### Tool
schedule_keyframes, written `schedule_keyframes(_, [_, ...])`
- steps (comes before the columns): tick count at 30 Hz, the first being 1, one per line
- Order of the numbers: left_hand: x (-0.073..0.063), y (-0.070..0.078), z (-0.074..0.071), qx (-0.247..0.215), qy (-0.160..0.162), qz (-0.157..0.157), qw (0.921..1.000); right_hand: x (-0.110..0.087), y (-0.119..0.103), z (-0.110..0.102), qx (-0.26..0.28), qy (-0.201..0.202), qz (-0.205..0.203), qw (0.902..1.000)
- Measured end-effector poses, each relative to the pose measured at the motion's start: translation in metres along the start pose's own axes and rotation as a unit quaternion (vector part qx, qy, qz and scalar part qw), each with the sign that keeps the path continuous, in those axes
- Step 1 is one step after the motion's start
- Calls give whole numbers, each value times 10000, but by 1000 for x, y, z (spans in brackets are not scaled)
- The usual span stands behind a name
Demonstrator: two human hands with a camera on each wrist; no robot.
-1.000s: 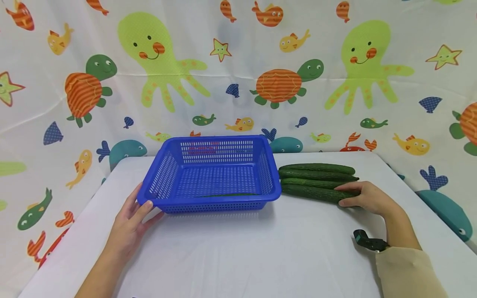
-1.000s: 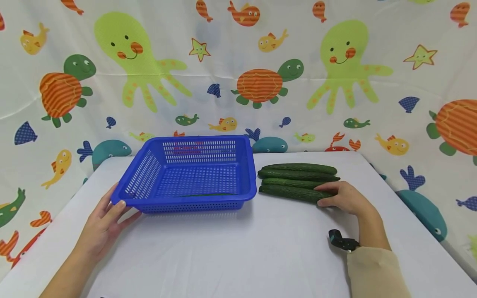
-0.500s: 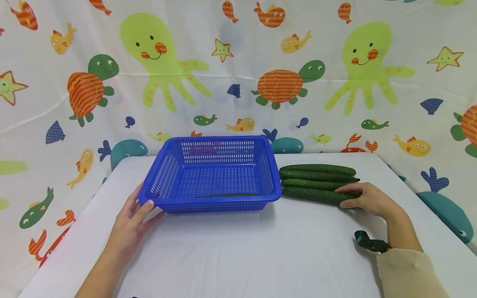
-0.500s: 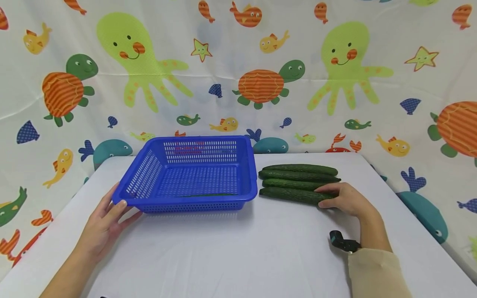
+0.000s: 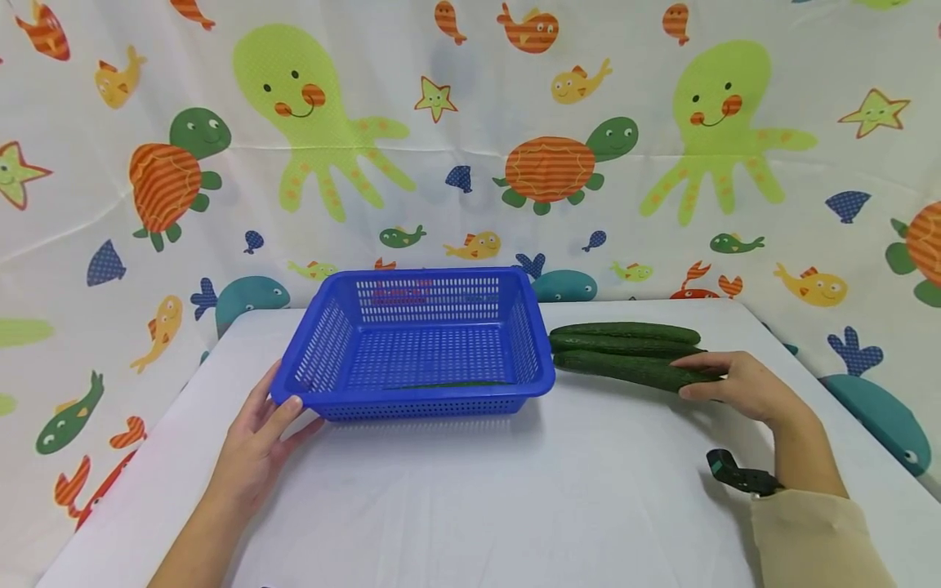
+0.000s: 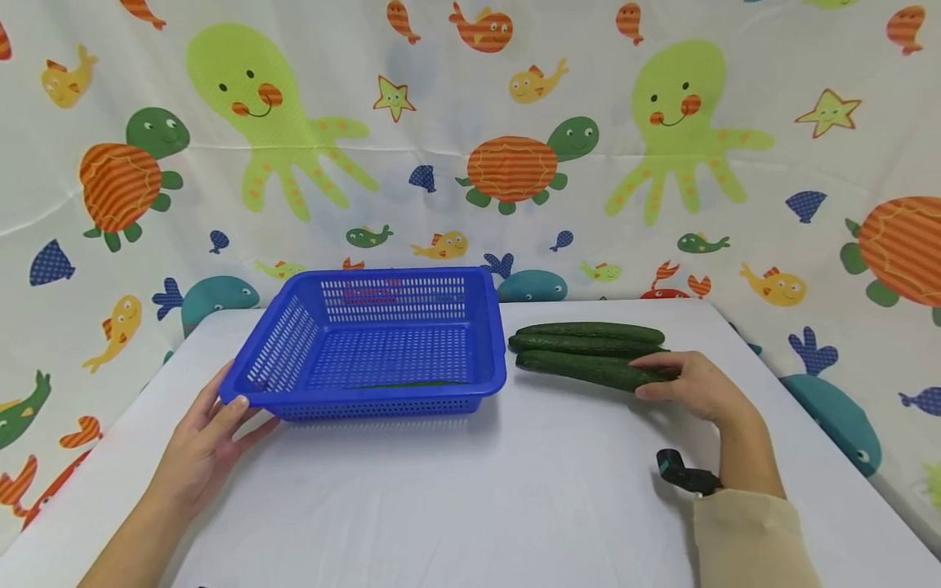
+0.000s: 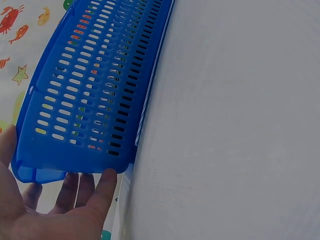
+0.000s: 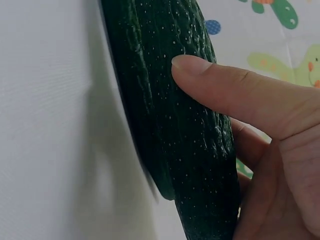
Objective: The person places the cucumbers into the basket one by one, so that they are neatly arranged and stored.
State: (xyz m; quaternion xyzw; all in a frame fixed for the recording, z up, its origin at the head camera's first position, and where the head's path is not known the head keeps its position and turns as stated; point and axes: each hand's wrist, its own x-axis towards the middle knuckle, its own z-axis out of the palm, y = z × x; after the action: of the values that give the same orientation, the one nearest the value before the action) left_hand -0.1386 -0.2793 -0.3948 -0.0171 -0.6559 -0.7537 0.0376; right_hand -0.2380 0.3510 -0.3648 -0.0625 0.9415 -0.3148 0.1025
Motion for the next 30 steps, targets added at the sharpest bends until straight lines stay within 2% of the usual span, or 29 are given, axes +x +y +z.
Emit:
schedule_keyframes(9, [-2,-1,-3,-37,29,-27,10000,0,-7,-5,-84,188,-27,9998])
schedule_keyframes(23, [1,3,1,-29,-43,-26,10000,-4,-16,-13,236,537,452,9973])
schedule_keyframes(30, [1,1,0,-166,-84,45,9998,-8,-31,-15,364,855,123,9956])
